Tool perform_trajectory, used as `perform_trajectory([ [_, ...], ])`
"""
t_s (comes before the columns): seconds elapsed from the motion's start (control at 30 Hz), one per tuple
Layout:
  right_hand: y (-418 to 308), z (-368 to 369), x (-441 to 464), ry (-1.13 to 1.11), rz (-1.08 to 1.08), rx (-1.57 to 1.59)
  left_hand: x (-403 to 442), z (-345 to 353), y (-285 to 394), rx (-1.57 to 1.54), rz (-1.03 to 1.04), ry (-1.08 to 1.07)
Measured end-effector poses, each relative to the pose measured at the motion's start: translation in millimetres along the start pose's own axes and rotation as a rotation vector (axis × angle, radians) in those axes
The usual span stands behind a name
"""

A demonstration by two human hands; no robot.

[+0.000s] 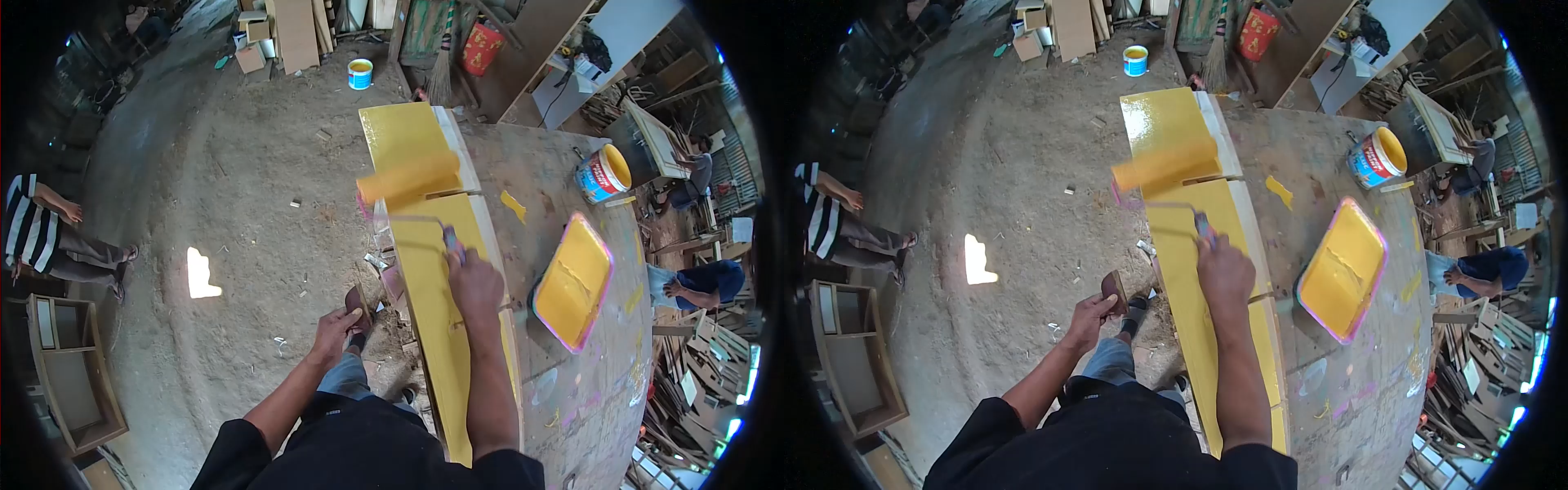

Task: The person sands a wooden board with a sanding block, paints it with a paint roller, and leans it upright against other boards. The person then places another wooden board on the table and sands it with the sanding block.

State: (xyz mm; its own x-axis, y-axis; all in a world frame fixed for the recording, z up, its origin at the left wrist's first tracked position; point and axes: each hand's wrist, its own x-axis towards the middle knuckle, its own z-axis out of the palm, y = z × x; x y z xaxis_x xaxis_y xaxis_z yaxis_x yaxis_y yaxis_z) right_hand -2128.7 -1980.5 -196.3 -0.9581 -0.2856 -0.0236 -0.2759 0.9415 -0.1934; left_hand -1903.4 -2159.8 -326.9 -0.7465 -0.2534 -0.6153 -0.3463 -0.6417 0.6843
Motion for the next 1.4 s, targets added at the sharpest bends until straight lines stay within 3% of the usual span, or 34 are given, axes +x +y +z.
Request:
perform_trajectory([
  [0.17,-74.7,36.6,133.7,0.014,-0.095,0.019,15.3,-32.3,16.8,0.04,-0.012,0.116],
  [0.33,-100.5,27.8,159.2,-0.001,-0.079,0.158,15.8,-47.4,25.0,0.1,-0.013,0.195],
  [0.5,-37.4,20.7,68.6,0.014,-0.003,0.157,15.0,-47.3,19.5,0.089,-0.005,0.108],
  [0.87,157.6,-64.0,-306.9,-0.163,0.279,0.087,-10.5,34.7,-10.1,0.192,0.099,-0.01],
  [1.0,203.6,-105.7,-433.9,0.039,0.408,0.232,-17.3,55.2,-24.4,0.175,0.133,-0.048],
  [1.1,241.2,-116.9,-504.4,0.001,0.535,0.209,-25.1,69.1,-30.8,0.14,0.147,-0.023],
  [1.2,249.0,-118.3,-518.1,0.08,0.775,0.331,-31.1,68.7,-31.4,0.168,0.162,-0.035],
  [1.27,248.3,-98.0,-486.4,0.435,0.571,0.428,-21.9,64.3,-39.0,0.148,0.154,-0.035],
  [1.4,265.1,-62.2,-369.0,0.458,0.527,0.464,-20.6,73.2,-41.8,0.142,0.129,-0.01],
])
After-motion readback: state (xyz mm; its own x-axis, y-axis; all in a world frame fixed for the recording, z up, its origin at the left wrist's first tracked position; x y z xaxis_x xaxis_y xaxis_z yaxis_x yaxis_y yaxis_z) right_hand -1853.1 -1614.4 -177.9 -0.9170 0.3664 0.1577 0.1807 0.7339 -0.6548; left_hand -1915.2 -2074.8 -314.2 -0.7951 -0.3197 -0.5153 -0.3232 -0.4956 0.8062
